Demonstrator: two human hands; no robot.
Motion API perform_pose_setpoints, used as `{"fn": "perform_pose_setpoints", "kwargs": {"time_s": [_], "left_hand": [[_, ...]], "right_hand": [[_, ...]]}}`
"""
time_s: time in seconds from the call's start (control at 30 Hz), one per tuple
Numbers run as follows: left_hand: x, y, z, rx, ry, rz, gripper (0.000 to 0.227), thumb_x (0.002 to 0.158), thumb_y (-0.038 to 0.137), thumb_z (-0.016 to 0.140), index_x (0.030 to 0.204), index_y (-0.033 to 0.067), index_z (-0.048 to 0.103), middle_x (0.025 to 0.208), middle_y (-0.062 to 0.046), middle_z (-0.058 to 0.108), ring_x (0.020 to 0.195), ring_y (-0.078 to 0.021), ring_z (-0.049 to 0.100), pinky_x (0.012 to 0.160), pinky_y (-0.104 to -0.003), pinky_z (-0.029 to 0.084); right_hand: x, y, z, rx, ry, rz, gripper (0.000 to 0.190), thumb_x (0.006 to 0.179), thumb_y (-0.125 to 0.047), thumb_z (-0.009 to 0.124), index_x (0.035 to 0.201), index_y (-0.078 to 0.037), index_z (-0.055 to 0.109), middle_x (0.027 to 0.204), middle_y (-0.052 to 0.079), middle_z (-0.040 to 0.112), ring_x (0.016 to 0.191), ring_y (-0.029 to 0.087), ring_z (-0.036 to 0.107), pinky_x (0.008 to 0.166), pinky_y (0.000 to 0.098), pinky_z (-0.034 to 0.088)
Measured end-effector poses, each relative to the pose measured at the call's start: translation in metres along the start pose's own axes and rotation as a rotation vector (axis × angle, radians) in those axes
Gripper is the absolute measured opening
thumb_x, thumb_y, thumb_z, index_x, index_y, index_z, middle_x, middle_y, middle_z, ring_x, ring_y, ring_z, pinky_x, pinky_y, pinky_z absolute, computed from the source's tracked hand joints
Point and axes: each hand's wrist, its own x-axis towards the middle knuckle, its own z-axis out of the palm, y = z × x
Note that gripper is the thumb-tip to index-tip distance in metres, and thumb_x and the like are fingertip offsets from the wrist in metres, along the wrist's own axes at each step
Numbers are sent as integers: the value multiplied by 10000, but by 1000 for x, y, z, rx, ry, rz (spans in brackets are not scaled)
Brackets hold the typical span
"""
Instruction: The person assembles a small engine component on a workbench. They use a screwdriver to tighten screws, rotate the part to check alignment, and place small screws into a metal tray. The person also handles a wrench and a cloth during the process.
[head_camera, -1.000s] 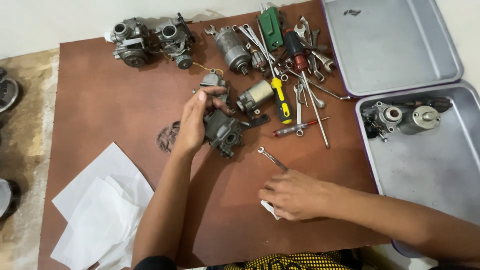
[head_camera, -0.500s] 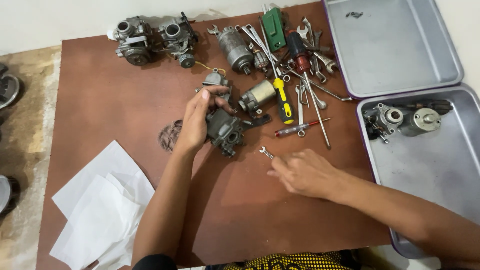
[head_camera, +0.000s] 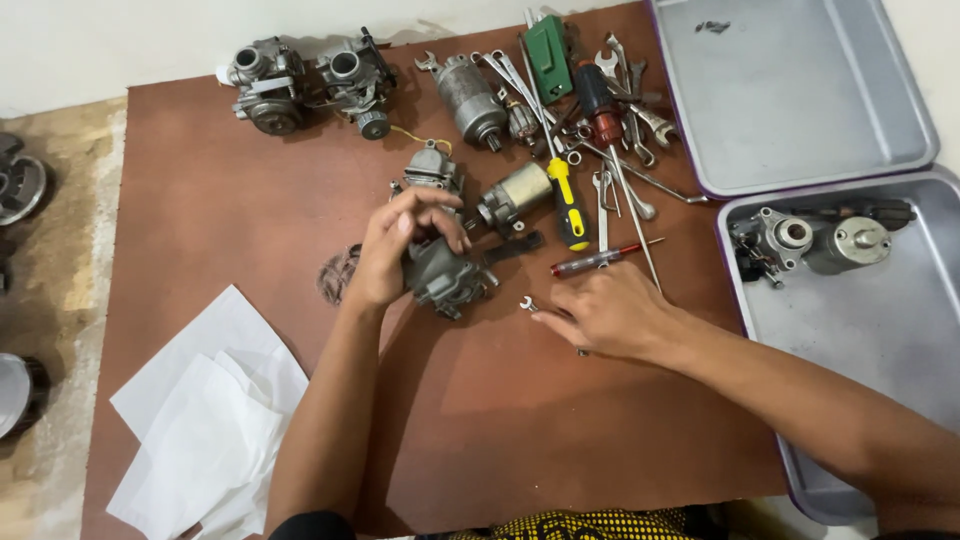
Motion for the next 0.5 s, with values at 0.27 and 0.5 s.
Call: {"fn": "perform_pose_setpoints", "kwargs": {"time_s": [0.27,0.5], "left_hand": [[-2,6,2,-50,-95,27,731,1012,569,453,1157,-136,584,751,-224,700,819,-296,723,812,-389,545],[-3,1,-1,-64,-84,33,744,996,576,474,1134,-146,586,746,-237,694,827,-312,726,808,-406,552]], "right_hand": [[5,22,44,-36,214,-270,302,839,-420,685,681,-166,644,822,54,536,753,295,572,626,429,449],[1,15,22,-18,63,-272,261,822,-392,726,832,-131,711,861,71,562,825,304,601,700,428,443]]}}
